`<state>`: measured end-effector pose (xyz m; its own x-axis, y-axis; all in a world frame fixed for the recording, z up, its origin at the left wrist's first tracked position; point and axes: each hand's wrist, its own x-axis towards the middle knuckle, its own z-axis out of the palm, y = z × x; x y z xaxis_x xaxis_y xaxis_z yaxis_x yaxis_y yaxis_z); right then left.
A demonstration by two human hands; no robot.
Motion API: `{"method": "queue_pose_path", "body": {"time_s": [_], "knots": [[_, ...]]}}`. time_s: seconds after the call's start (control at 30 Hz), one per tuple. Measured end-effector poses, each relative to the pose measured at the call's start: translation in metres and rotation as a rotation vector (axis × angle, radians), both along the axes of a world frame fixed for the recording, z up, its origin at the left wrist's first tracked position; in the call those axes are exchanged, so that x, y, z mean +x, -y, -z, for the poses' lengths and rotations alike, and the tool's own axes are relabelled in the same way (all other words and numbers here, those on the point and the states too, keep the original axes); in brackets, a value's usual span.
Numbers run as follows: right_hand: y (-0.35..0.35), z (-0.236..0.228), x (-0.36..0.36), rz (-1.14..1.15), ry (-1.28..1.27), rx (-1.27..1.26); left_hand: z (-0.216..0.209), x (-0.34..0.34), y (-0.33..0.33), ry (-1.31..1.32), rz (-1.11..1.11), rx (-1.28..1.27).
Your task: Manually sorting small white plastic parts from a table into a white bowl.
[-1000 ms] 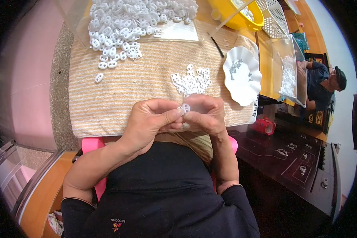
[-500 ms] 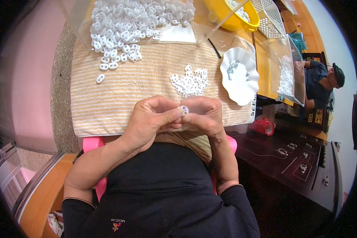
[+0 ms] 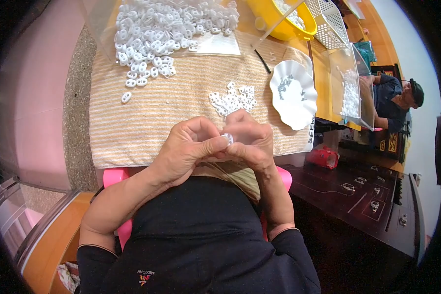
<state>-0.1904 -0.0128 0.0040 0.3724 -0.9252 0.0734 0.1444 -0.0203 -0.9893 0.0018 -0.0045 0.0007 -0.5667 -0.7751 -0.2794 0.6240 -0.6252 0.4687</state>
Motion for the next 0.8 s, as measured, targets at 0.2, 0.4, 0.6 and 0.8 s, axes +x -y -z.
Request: {"method": "queue_pose_path", "body": {"time_s": [0.2, 0.4, 0.6, 0.8], "knots": [[-0.003, -0.005, 0.001, 0.007, -0.05, -0.109, -0.003, -0.002, -0.002, -0.004, -0.022, -0.086], [-0.002, -0.006, 0.0, -0.029, -0.063, -0.09, 0.002, -0.004, -0.004, 0.026, -0.046, -0.104], [-0.003, -0.019, 0.0, 0.013, -0.093, 0.028, -0.002, -0.004, -0.002, -0.031, -0.004, -0.014], [0.004, -0.034, -0.008, 0.123, -0.202, -0.035, 0.003, -0.004, -0.001, -0.029, -0.005, 0.028]]}}
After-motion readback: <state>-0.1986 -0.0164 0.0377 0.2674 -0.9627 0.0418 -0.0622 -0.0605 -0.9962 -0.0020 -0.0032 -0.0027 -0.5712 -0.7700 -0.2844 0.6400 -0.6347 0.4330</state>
